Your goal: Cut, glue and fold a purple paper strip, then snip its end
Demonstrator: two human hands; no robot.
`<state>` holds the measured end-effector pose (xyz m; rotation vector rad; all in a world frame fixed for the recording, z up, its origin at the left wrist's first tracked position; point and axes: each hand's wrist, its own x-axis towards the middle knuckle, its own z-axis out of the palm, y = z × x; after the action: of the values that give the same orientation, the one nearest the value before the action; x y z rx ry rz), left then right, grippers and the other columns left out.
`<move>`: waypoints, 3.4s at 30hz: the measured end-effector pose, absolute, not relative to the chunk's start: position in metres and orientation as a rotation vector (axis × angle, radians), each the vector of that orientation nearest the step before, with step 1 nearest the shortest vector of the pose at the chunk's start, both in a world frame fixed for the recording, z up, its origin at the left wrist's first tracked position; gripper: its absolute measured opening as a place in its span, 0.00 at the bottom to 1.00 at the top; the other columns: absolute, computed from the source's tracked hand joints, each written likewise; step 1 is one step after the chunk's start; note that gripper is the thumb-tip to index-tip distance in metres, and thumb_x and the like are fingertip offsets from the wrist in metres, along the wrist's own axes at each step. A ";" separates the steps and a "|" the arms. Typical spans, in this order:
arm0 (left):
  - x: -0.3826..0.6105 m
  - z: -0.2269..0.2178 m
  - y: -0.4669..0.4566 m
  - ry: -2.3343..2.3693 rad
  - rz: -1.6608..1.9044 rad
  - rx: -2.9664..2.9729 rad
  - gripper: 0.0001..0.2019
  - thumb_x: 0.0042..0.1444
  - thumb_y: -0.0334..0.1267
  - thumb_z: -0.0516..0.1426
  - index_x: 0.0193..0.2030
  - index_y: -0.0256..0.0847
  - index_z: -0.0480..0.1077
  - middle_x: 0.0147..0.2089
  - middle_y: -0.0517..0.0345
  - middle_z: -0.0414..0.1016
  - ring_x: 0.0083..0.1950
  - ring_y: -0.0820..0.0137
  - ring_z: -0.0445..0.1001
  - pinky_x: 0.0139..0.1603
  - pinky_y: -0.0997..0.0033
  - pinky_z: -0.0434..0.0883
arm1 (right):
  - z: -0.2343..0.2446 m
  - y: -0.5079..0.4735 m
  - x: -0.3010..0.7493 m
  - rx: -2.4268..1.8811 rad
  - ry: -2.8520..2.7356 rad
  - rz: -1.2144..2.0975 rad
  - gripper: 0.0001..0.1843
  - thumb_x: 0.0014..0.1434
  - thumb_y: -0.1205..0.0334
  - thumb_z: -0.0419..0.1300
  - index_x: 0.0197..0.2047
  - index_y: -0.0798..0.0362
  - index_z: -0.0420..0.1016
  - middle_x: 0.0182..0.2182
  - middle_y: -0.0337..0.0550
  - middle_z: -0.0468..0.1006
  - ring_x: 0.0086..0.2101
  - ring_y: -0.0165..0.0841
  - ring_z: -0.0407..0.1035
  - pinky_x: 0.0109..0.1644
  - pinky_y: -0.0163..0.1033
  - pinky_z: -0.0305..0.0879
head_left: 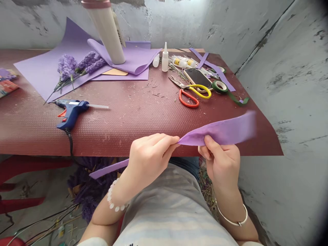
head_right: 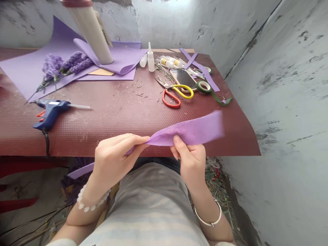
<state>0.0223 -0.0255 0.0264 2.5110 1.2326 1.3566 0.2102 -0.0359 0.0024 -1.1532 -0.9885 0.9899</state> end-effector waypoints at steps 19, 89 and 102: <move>0.027 0.020 -0.020 1.252 1.188 2.477 0.06 0.64 0.28 0.63 0.48 0.35 0.76 0.42 0.56 0.83 0.43 0.67 0.81 0.45 0.70 0.75 | 0.001 -0.042 0.198 -1.162 -0.853 0.902 0.12 0.64 0.59 0.61 0.42 0.56 0.84 0.13 0.30 0.62 0.15 0.26 0.55 0.20 0.34 0.50; 0.015 0.036 -0.029 1.181 1.051 2.232 0.04 0.64 0.30 0.64 0.37 0.41 0.76 0.34 0.63 0.84 0.32 0.75 0.79 0.34 0.78 0.72 | 0.005 -0.020 0.208 -0.999 -0.864 0.935 0.09 0.47 0.59 0.78 0.25 0.48 0.82 0.25 0.37 0.78 0.31 0.33 0.71 0.39 0.42 0.71; 0.006 0.040 -0.022 1.246 0.933 2.113 0.05 0.62 0.29 0.64 0.34 0.41 0.77 0.29 0.66 0.82 0.27 0.77 0.75 0.29 0.80 0.68 | 0.006 -0.016 0.232 -1.015 -1.017 1.058 0.12 0.46 0.56 0.80 0.34 0.48 0.87 0.35 0.43 0.86 0.36 0.37 0.77 0.40 0.43 0.76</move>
<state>0.0063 -0.0224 0.0401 2.1126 1.2464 0.9334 0.2321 -0.0158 0.0055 -1.0148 -1.0169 1.0578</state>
